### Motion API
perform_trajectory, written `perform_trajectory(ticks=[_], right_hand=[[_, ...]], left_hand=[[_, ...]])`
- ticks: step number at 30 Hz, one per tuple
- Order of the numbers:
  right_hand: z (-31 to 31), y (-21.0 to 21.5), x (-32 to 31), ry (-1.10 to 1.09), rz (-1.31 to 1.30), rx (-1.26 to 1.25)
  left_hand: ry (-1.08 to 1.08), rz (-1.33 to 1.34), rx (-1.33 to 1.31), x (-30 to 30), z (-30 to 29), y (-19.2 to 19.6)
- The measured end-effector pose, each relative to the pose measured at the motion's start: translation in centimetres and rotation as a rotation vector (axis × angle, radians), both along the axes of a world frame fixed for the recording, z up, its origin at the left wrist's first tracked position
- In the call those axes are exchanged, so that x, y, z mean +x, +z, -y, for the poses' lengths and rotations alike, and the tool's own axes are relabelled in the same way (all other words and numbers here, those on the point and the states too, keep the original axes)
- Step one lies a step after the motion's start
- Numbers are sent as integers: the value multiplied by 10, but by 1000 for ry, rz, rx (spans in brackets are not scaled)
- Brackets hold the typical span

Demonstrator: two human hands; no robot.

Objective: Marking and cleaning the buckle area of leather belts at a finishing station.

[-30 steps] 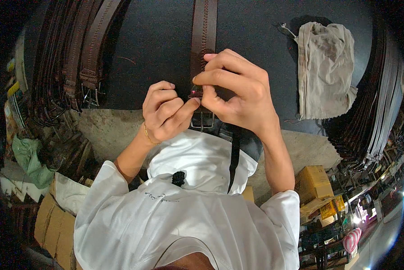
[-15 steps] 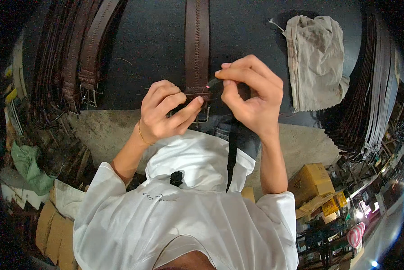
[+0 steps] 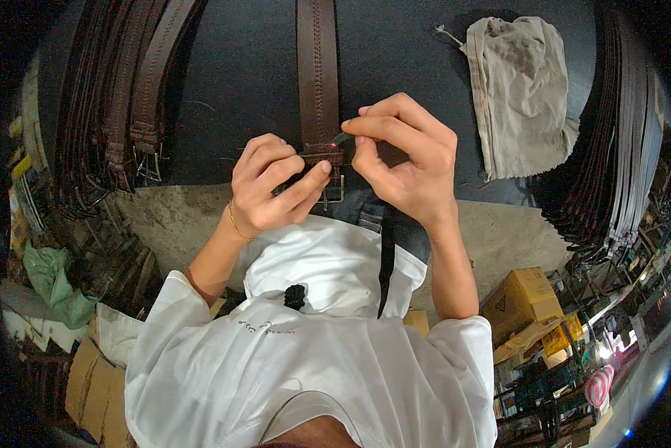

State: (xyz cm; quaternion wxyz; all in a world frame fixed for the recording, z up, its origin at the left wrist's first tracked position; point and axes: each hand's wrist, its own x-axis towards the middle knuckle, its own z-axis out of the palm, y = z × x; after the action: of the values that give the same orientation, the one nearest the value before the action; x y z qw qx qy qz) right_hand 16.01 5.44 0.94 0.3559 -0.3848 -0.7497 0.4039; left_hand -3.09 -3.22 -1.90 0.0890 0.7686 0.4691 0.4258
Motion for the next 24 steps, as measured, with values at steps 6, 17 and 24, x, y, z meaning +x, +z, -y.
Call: perform_trajectory(ticks=[6, 17, 24], right_hand=[[1, 1, 1, 4, 18, -16], [1, 1, 4, -34, -136, -95], [1, -6, 13, -139, -290, -204]], left_hand=[[2, 4, -5, 0, 0, 0], [-86, 97, 24, -6, 4, -5], [-9, -55, -224, -3, -2, 31]])
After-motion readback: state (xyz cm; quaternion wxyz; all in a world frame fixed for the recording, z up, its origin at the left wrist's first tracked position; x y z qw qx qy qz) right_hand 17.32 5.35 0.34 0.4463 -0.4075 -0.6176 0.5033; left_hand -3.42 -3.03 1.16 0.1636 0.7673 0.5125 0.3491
